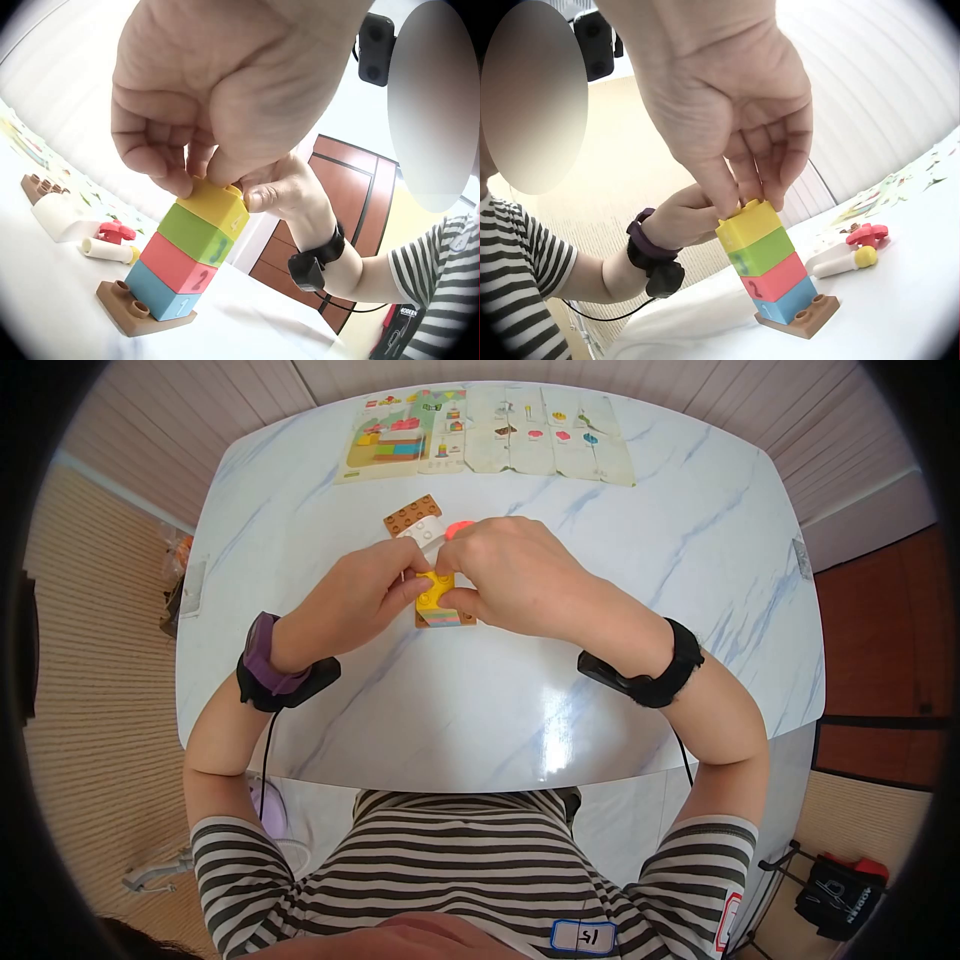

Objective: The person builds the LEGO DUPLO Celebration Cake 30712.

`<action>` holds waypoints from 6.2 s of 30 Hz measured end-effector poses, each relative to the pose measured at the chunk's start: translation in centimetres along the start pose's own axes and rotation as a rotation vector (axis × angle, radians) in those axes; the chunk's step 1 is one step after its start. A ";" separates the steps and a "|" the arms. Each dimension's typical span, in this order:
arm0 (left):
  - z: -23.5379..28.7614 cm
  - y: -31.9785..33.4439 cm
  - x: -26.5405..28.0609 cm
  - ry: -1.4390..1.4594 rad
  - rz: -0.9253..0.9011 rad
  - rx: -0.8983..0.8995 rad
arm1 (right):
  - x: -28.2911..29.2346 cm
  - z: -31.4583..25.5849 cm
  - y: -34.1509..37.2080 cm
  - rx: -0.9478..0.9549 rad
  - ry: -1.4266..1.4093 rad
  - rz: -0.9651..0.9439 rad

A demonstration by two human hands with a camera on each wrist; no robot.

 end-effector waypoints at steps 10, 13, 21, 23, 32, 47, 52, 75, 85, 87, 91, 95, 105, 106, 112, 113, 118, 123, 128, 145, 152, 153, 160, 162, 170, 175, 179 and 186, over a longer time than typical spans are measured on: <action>-0.1 0.1 -0.2 -0.022 0.002 -0.001 | -0.1 0.0 0.0 0.021 0.010 0.023; 0.3 0.1 0.1 0.037 -0.035 0.069 | 0.0 0.0 0.0 0.029 0.010 0.027; 0.5 0.1 0.1 0.005 -0.020 0.033 | -0.1 0.1 0.0 0.016 0.004 0.002; 0.4 0.1 0.1 0.024 -0.018 0.036 | -0.2 0.2 0.2 0.038 0.012 0.023; -1.0 1.0 1.0 0.053 0.080 0.065 | 1.0 2.5 0.8 0.050 0.042 0.172; -4.9 0.5 1.6 -0.062 0.020 0.121 | -1.7 7.7 -0.1 -0.151 0.168 0.060; -5.6 -0.1 1.4 -0.081 0.005 0.139 | -2.1 7.8 -0.4 -0.163 0.171 0.030; -5.7 -1.1 0.8 -0.095 -0.034 0.173 | -3.0 7.5 -0.8 -0.127 0.134 0.033; -5.8 -1.0 0.4 -0.086 -0.037 0.170 | -4.4 6.8 -1.2 0.014 0.152 0.123; -5.9 -1.0 0.3 -0.090 -0.041 0.180 | -5.0 6.3 -1.4 0.055 0.183 0.138; -6.1 -0.7 0.2 -0.083 -0.035 0.181 | -5.5 5.7 -1.6 0.096 0.302 0.139; -6.3 -0.4 0.0 -0.056 -0.014 0.154 | -6.2 5.9 -1.7 0.083 0.369 0.104; -6.0 -0.2 0.0 -0.039 -0.023 0.144 | -5.1 5.5 -0.3 0.015 0.365 0.025; -6.0 -0.2 0.0 -0.037 -0.025 0.144 | -5.0 5.7 -0.1 -0.005 0.369 -0.006; -5.5 -0.3 0.1 -0.055 -0.032 0.127 | -3.8 6.2 1.3 -0.078 0.401 -0.048; -5.3 -0.3 0.2 -0.056 -0.019 0.123 | -3.3 6.3 1.6 -0.078 0.395 0.003; -3.1 -0.8 1.7 0.007 0.101 0.072 | 0.3 4.6 2.0 -0.063 0.284 0.163; 0.9 -1.7 3.3 -0.004 0.180 -0.135 | 2.3 1.3 1.6 0.032 0.266 0.220; 1.9 -2.3 3.2 -0.045 0.193 -0.314 | 3.2 -0.3 0.8 0.196 0.159 0.363; 2.7 -1.8 3.7 0.096 0.044 -0.130 | 3.0 -1.1 0.4 0.197 -0.296 0.324; 2.1 -1.7 2.8 0.115 -0.017 -0.112 | 2.6 -1.1 0.3 0.205 -0.257 0.313; 2.0 -1.7 2.8 0.116 -0.016 -0.122 | 2.5 -1.2 0.3 0.204 -0.250 0.305; 2.0 -1.6 2.6 0.097 -0.016 -0.150 | 2.0 -1.0 0.3 0.191 -0.273 0.278; 1.9 -1.5 2.5 0.089 -0.021 -0.143 | 1.9 -1.1 0.3 0.184 -0.268 0.267; 1.8 -1.4 2.3 0.071 -0.035 -0.127 | 1.7 -1.0 0.4 0.174 -0.260 0.271; 2.0 -1.1 2.2 0.046 -0.016 -0.128 | 1.5 -1.2 0.7 0.171 -0.233 0.279; 2.3 -1.0 2.3 0.038 -0.013 -0.127 | 1.3 -1.3 0.8 0.213 -0.207 0.318; 2.0 -0.5 1.9 0.009 0.004 -0.165 | 1.0 -1.4 1.0 0.324 -0.161 0.348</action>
Point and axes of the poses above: each hand's wrist, its own y-axis away from the middle knuckle, its own x-axis out of the back of the hand, z = x × y, the point moved 2 cm from there along -y, towards the middle knuckle, and after that the axes turned 1 degree about y, right-handed, at the moved point
